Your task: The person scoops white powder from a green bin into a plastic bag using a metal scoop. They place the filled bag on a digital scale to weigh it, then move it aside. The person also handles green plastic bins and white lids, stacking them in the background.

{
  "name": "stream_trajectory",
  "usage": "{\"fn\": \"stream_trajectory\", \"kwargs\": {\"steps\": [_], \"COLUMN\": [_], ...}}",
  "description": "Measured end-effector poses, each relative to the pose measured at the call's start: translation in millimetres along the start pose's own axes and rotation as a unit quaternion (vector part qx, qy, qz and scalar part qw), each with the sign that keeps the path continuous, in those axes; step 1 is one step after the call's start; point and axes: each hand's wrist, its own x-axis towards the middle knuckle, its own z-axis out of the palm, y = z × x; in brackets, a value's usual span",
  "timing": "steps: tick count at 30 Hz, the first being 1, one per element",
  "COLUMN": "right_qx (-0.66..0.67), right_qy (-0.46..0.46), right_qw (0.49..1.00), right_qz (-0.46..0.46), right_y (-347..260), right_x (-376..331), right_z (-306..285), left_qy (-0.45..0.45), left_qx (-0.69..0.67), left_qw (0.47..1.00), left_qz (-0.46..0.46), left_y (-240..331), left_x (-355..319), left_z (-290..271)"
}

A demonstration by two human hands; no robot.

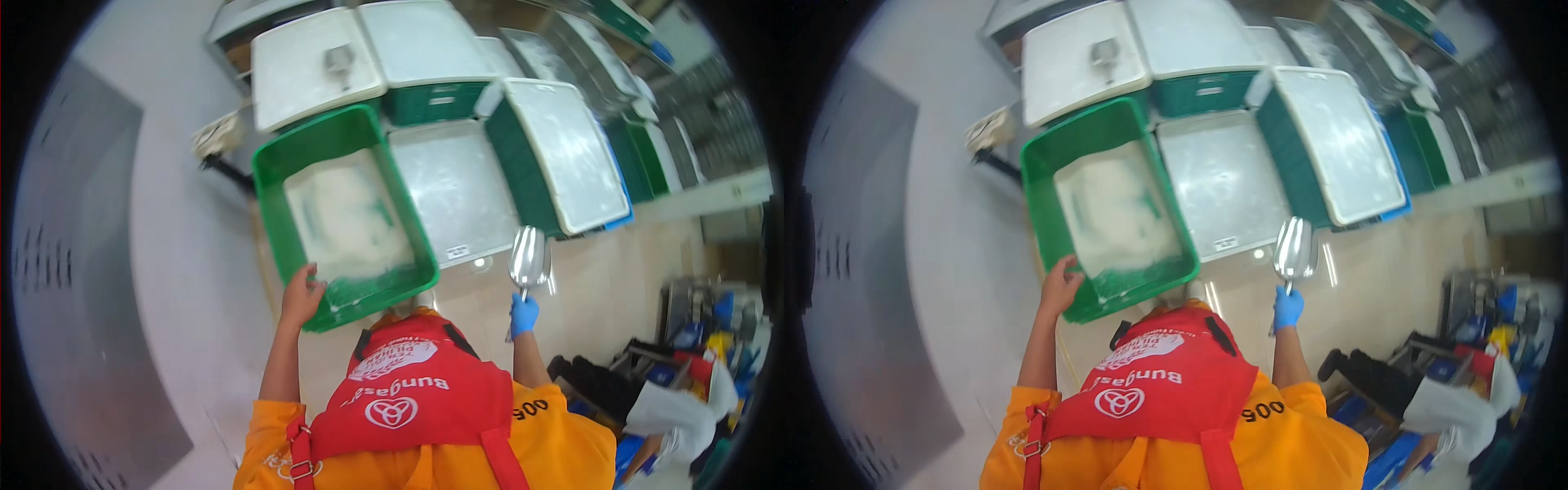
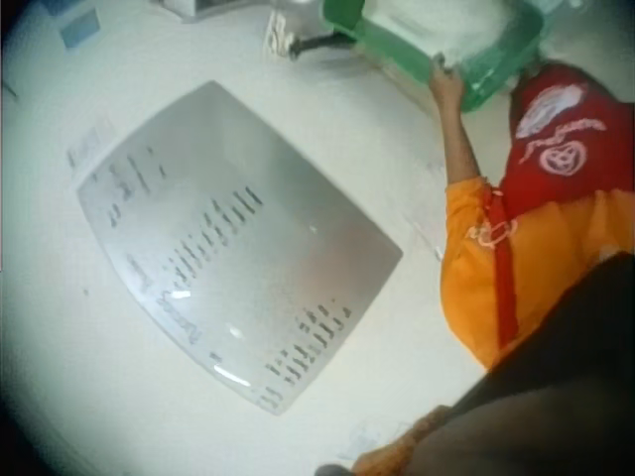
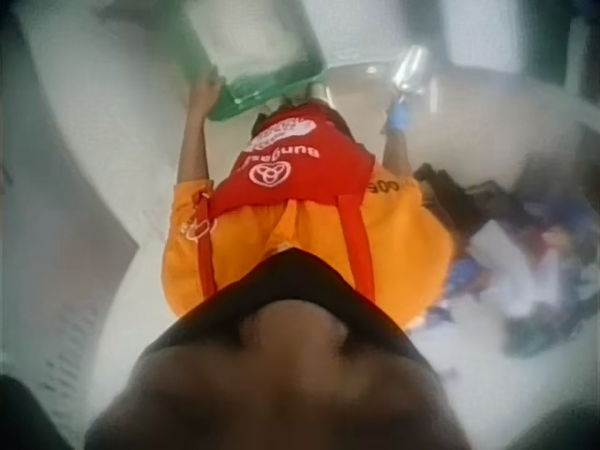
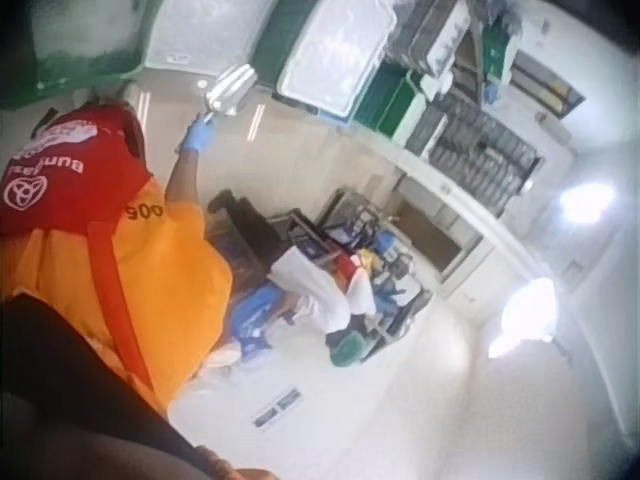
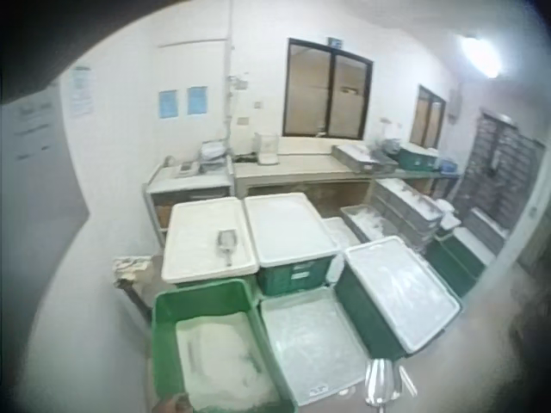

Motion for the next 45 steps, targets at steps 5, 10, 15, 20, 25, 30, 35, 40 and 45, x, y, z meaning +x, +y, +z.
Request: {"fn": "stream_trajectory", "kwargs": {"steps": [5, 10, 15, 20, 25, 30, 35, 40, 45], "right_qx": [0.01, -0.039, -0.19, -0.315, -0.437, -0.56, -0.464, -0.394, -0.299], "right_qy": [-0.005, 0.053, 0.15, 0.161, -0.341, -0.467, -0.4, -0.419, -0.348], "right_qw": [0.99, 0.949, 0.917, 0.794, 0.604, 0.445, 0.533, 0.555, 0.701], "right_qz": [-0.144, -0.307, -0.318, -0.494, -0.572, -0.519, -0.584, -0.601, -0.545], "right_y": [-107, -106, -137, -173, -150, -77, -176, -340, -416], "right_x": [103, 257, 284, 164, -45, -84, -109, -143, -142], "right_z": [-6, -80, -68, 44, 148, 219, 187, 202, 256], "left_qy": [-0.14, -0.09, 0.136, 0.276, 0.246, 0.121, 0.069, 0.078, -0.014], "left_qx": [0.03, 0.164, 0.191, 0.137, 0.061, 0.091, -0.103, -0.153, -0.153], "left_qw": [0.99, 0.981, 0.971, 0.942, 0.951, 0.967, 0.978, 0.982, 0.98], "left_qz": [0.001, 0.048, -0.043, -0.136, -0.18, -0.205, -0.169, -0.079, -0.124], "left_y": [26, 38, 29, -46, -102, -116, -60, 0, 61], "left_x": [-1, -28, -68, -87, -72, -50, -43, 10, 109], "left_z": [72, 106, 84, 70, 71, 43, -37, -159, -250]}}
